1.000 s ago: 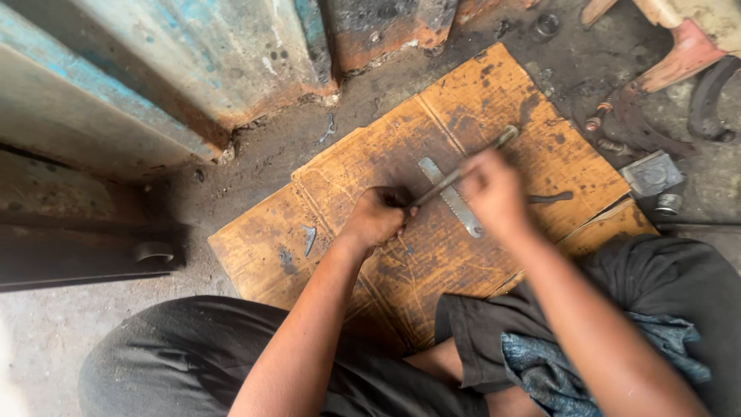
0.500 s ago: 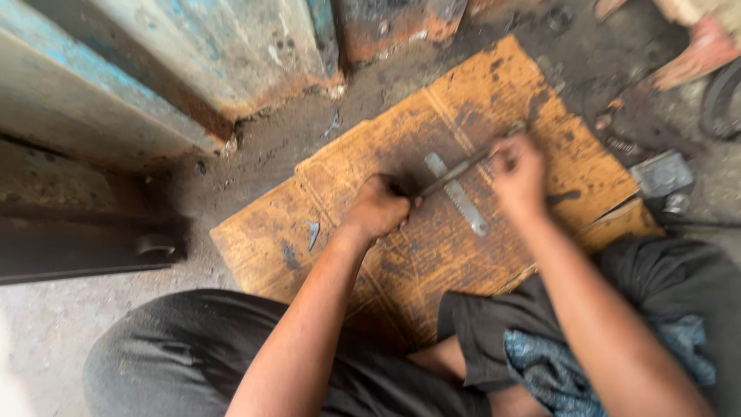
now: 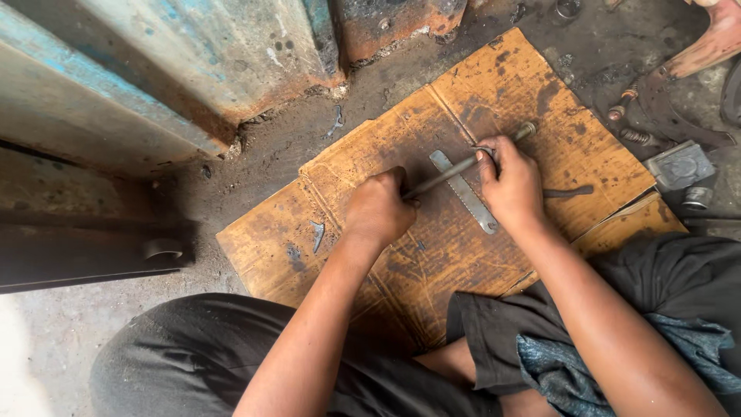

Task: The person rubs a metal rod with a cloth and a thin metal strip while sitting on the floor.

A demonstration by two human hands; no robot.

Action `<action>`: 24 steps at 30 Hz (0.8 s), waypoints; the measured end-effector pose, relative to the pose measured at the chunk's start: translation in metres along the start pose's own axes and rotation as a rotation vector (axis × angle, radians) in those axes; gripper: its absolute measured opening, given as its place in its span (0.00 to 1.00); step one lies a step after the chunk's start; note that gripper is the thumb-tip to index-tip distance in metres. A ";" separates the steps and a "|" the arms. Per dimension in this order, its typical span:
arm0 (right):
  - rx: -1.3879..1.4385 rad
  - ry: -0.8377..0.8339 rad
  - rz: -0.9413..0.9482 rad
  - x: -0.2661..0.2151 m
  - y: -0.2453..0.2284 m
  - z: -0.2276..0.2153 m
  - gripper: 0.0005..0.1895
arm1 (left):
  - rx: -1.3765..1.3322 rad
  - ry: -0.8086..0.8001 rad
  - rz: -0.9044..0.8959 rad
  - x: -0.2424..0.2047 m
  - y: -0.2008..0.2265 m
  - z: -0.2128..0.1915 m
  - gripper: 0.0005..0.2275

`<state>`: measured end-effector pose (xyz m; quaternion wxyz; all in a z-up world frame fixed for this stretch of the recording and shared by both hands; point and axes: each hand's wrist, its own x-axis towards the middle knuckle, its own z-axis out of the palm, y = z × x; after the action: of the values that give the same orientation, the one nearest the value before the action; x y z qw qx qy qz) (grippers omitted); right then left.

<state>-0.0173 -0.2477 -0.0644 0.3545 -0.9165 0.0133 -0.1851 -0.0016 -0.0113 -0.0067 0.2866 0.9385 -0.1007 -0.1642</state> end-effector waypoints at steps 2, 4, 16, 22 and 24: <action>0.004 0.014 -0.063 0.004 -0.007 -0.005 0.05 | 0.037 -0.041 -0.023 0.001 0.002 -0.006 0.11; -0.054 -0.065 0.162 0.010 -0.010 -0.010 0.05 | 0.139 -0.015 -0.031 0.002 0.003 -0.005 0.12; 0.040 -0.087 -0.170 -0.008 -0.032 0.004 0.08 | 0.075 0.078 0.025 0.008 -0.009 -0.003 0.11; 0.282 -0.126 0.265 0.004 -0.018 0.014 0.08 | 0.061 0.081 0.035 0.007 -0.004 -0.007 0.11; 0.351 -0.075 0.311 0.006 -0.012 0.023 0.11 | 0.052 0.062 0.017 0.005 0.000 -0.010 0.11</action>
<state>-0.0051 -0.2244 -0.0700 0.5331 -0.8338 0.1088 -0.0934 0.0063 -0.0074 -0.0006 0.2663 0.9494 -0.1038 -0.1300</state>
